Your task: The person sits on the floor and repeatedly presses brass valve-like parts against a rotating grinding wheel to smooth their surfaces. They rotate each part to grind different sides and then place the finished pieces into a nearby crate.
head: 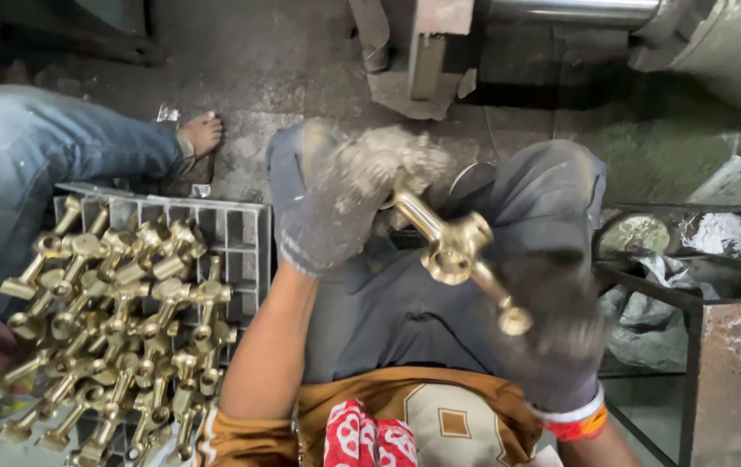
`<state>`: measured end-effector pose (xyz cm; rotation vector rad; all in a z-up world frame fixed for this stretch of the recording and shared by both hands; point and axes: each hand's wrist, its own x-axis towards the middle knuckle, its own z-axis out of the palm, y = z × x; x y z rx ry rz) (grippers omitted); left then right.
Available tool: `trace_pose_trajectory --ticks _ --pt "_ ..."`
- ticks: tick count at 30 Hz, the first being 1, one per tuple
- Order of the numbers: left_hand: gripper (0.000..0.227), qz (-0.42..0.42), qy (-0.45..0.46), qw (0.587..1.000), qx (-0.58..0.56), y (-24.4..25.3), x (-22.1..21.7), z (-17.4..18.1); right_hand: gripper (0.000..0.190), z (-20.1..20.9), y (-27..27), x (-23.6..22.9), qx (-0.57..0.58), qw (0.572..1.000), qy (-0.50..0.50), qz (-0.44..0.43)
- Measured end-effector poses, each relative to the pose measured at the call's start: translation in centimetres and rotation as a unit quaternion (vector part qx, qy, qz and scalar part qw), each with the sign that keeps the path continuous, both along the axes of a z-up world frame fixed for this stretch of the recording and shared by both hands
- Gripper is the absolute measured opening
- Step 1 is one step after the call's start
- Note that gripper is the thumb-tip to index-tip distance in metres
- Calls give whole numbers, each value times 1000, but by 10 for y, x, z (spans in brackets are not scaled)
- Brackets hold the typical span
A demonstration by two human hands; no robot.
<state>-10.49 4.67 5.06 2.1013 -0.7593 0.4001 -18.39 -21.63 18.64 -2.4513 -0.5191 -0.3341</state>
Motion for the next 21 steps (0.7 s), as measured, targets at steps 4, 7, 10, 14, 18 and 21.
trace_pose_trajectory --ticks 4,7,10,14,18,21 --pt "36 131 32 990 38 -14 6 -24 37 -10 -16 58 156 963 212 -50" --pt "50 186 -33 975 117 -19 26 -50 29 -39 -23 113 -128 969 -187 94" --pt "56 191 -15 969 156 -18 50 -71 37 -83 -28 152 -53 991 -68 98" --pt "43 242 5 957 159 -33 71 -74 29 -148 -29 192 -53 997 -1 64" --pt "32 284 476 791 -259 -55 85 -55 39 -192 -29 206 -58 996 -13 59" --pt "39 258 486 757 -354 -61 89 -50 34 -209 -35 207 -53 996 57 34"
